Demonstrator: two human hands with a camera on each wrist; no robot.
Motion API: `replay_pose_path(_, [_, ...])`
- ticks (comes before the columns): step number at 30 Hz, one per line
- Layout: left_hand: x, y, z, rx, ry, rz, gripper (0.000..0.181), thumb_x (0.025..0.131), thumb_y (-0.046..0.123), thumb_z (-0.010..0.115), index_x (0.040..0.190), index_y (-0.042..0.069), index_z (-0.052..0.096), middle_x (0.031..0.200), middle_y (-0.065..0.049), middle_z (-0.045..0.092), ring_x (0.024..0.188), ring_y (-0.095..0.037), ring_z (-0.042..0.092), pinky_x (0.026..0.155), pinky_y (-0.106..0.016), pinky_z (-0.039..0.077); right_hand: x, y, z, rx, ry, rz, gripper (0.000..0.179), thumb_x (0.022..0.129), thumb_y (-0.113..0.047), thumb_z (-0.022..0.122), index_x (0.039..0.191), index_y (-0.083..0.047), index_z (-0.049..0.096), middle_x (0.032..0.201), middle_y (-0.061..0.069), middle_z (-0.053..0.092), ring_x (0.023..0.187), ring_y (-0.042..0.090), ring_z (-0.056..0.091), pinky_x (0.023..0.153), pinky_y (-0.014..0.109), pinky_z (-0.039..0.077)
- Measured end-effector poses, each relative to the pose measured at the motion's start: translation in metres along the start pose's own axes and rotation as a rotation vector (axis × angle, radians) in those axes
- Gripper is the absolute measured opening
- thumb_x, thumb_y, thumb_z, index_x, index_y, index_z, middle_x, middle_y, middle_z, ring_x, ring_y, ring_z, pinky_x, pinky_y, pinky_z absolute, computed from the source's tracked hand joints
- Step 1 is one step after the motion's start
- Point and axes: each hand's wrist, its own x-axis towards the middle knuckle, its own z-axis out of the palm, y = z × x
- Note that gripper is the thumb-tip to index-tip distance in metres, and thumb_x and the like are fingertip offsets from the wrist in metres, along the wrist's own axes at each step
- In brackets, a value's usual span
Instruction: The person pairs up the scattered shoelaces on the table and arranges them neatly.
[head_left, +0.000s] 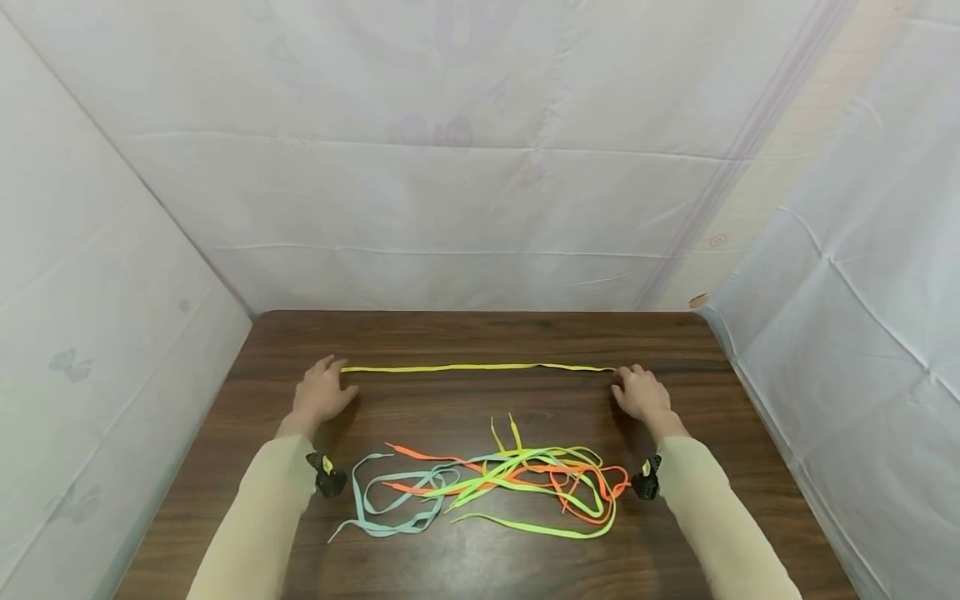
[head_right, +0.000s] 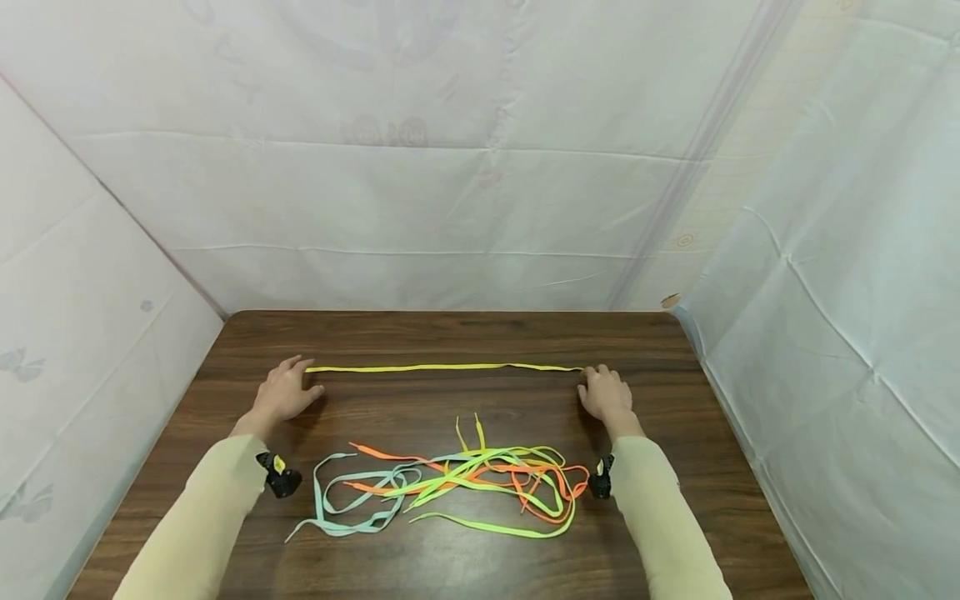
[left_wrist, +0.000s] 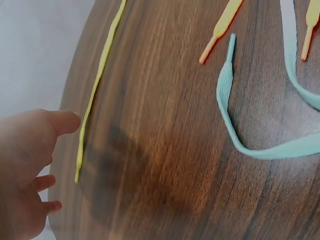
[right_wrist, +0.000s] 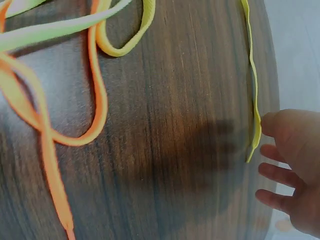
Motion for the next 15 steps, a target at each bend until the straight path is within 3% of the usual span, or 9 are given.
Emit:
replay_pose_path(7, [-0.005, 0.016, 0.005, 0.010, 0.057, 0.083, 0.055, 0.086, 0.023, 0.060, 0.132, -0.003, 0.042, 0.138, -0.030, 0.033, 0.123, -0.050, 0.032, 0.093, -0.064, 0.030, -0.009, -0.001, 0.002, -0.023, 0.044, -0.068, 0.032, 0.091, -0.021, 0.055, 0.119, -0.005, 0.056, 0.117, 0.024, 0.053, 0.101, 0.042, 0.053, 0.074, 0.053, 0.047])
replay_pose_path(15, [-0.015, 0.036, 0.020, 0.001, 0.068, 0.177, 0.052, 0.085, 0.022, 0.063, 0.129, -0.001, 0.047, 0.133, -0.027, 0.042, 0.119, -0.047, 0.039, 0.094, -0.062, 0.032, -0.018, -0.006, 0.011, 0.000, 0.059, -0.119, 0.030, 0.089, -0.020, 0.058, 0.115, -0.006, 0.058, 0.112, 0.021, 0.055, 0.095, 0.039, 0.056, 0.069, 0.050, 0.048])
